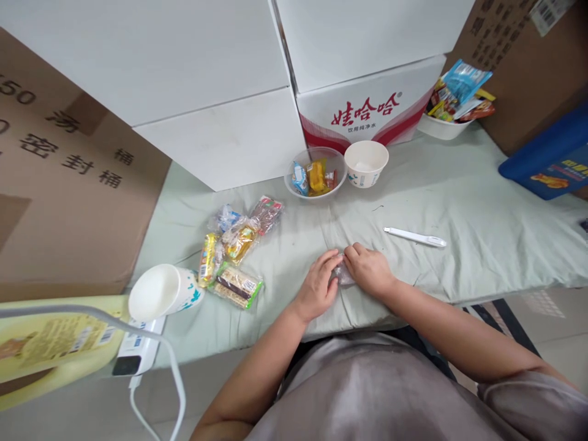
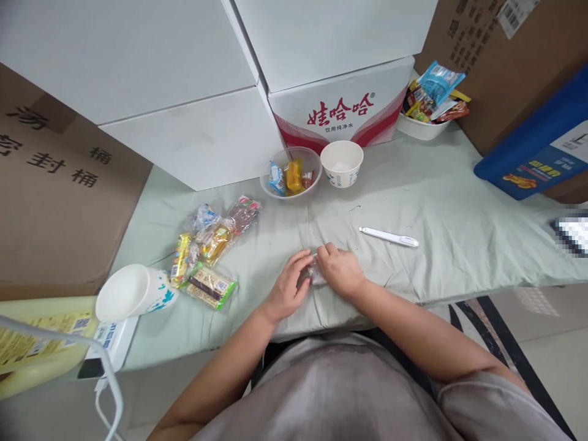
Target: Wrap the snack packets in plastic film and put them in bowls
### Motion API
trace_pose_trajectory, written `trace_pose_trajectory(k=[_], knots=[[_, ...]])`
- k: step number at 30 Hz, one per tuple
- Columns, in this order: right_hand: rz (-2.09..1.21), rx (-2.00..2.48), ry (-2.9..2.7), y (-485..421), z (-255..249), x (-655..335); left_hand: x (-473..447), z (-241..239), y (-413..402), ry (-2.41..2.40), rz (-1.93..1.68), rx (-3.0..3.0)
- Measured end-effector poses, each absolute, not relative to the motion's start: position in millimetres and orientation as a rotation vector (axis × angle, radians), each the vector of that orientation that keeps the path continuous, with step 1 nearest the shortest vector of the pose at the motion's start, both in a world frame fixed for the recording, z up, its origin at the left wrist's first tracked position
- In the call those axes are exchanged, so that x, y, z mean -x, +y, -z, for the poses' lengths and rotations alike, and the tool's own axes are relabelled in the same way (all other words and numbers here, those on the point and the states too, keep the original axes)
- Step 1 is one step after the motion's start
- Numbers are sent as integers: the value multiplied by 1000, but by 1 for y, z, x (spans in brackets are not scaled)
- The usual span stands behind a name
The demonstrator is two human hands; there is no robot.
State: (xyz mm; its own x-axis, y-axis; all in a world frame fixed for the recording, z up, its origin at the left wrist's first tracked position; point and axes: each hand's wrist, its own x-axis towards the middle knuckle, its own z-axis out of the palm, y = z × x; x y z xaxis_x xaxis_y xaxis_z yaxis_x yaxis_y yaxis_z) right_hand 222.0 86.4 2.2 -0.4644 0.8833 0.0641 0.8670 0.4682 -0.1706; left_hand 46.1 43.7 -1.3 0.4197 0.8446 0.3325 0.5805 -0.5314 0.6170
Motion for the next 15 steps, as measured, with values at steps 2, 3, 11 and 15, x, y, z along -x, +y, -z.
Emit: trace_pose_trajectory(k=[2, 3, 11, 15], knots=[[-150, 1538, -2568, 84, 0, -220, -47, 0, 44, 1270, -859, -2299], [-142, 1536, -2565, 84, 1, -220, -47, 0, 44, 1335, -848, -2311], [-16, 1601, -2322, 99, -8, -250, -54, 3, 46, 1712, -850, -2277], [-179, 1239, -2334, 90, -16, -261, -54, 3, 46, 1728, -826, -2275]])
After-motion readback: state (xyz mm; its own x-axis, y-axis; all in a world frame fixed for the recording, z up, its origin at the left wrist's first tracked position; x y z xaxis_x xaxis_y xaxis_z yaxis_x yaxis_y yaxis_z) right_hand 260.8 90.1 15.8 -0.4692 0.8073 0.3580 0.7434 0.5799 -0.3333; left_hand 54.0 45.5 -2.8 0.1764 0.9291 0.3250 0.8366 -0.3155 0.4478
